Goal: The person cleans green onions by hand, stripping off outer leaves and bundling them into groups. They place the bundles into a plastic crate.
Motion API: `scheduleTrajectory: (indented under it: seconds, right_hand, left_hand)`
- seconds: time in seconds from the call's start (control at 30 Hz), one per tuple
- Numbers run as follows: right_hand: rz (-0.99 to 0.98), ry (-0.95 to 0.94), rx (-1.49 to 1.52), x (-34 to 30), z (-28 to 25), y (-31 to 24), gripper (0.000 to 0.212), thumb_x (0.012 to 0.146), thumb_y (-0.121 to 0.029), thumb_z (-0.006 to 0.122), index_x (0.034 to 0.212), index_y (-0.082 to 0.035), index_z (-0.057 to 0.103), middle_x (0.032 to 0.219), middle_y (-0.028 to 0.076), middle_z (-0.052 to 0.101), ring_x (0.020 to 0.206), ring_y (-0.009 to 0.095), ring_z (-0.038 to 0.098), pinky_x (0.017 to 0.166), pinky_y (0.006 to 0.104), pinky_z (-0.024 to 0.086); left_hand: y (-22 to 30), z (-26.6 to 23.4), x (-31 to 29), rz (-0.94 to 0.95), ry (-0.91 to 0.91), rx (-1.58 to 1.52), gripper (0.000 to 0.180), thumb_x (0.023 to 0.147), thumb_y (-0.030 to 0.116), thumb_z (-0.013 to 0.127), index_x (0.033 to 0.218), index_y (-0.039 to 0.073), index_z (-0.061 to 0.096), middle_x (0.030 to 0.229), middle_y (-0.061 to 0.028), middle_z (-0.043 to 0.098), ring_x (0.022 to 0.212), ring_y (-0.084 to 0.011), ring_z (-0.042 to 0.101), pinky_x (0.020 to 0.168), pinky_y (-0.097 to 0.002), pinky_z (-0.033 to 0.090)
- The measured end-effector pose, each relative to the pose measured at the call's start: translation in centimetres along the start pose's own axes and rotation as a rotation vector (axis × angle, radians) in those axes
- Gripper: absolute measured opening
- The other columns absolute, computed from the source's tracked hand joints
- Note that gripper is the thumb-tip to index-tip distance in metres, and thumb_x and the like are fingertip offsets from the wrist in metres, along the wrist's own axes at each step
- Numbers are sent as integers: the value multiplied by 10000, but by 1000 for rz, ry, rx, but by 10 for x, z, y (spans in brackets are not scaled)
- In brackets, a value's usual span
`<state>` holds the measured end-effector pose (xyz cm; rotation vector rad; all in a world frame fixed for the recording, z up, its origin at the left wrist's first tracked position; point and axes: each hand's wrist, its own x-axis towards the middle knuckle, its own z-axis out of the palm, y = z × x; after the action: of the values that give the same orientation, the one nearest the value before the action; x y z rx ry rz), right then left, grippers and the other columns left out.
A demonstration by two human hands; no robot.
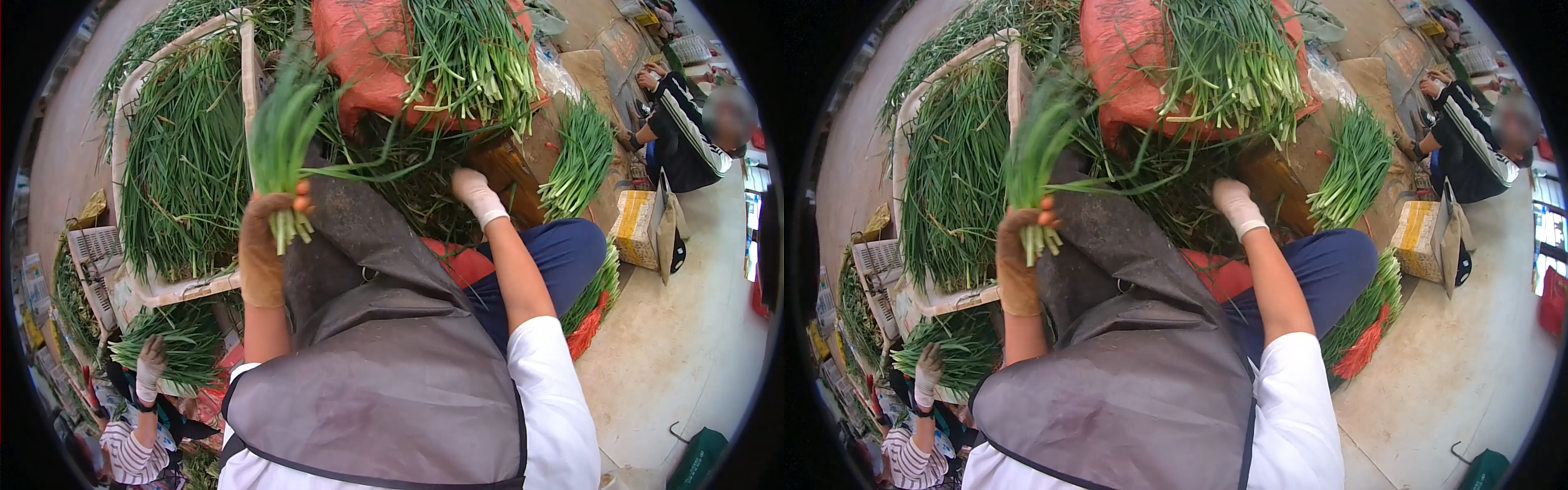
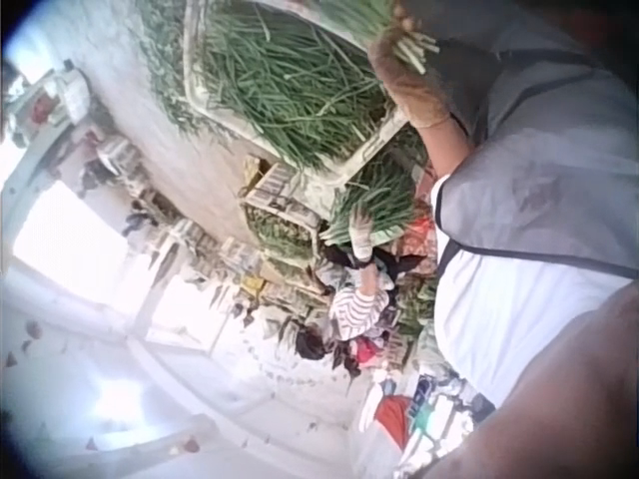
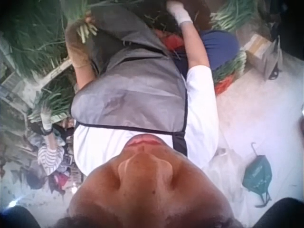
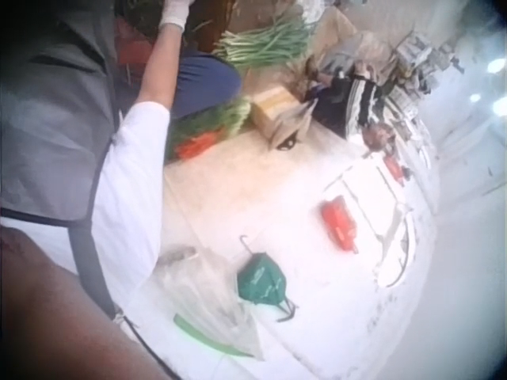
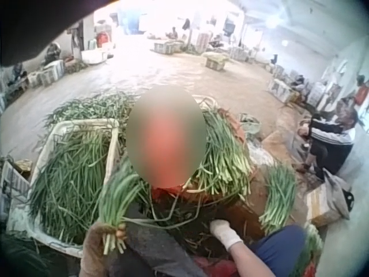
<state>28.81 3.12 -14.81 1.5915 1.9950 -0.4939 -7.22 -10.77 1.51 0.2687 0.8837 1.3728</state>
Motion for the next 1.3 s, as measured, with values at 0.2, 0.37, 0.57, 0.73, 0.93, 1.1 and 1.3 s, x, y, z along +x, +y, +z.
scheduleTrajectory:
  seconds: [0.2,0.37,0.57,0.73,0.93,1.1,1.3]
  right_hand:
    - [-217,554,312,-63,-144,-95,244,849,-313,536,932,-111,644,897,142,647,829,323,627,692,433,504]
    - [160,595,176,8,-202,-87,240,846,-282,536,894,-80,658,902,164,658,852,339,630,688,442,497]
    - [-131,914,755,-86,-162,-96,203,861,-273,559,817,-85,621,699,123,633,661,326,621,549,429,464]
    - [-470,614,474,-139,-102,-151,170,861,-250,572,843,-95,637,728,136,627,645,335,608,549,400,479]
    - [-240,561,706,-74,-146,-107,372,881,-387,502,810,-57,658,790,153,656,756,280,641,671,385,494]
    - [268,476,516,24,-200,-73,365,828,-335,518,881,-8,670,925,205,657,914,374,618,785,443,482]
    - [-109,540,1133,-70,-168,-102,246,821,-268,625,791,-24,628,637,112,634,649,282,630,583,341,472]
  left_hand:
    - [29,-10,3,227,-195,-201,453,733,71,572,1151,-68,468,766,-84,547,615,-98,482,473,-189,388]
    - [-6,27,33,23,142,-240,351,873,194,579,1121,-39,490,636,-3,454,455,-77,394,413,-195,381]
    - [-35,19,12,-446,58,-141,240,874,205,615,1002,5,579,633,-1,521,459,-91,449,428,-211,369]
    - [-68,46,44,-245,192,-55,205,799,110,688,944,-14,613,805,-96,652,576,-117,560,521,-214,446]
    - [-19,4,36,162,144,-191,288,809,124,681,1029,-29,578,869,-102,648,682,-148,598,670,-252,510]
    - [23,60,39,288,21,-141,252,840,131,648,1039,0,564,885,-107,640,692,-139,607,718,-320,531]
    - [-50,33,81,-215,50,-177,352,814,183,699,1082,1,563,717,-10,560,558,-98,504,568,-239,451]
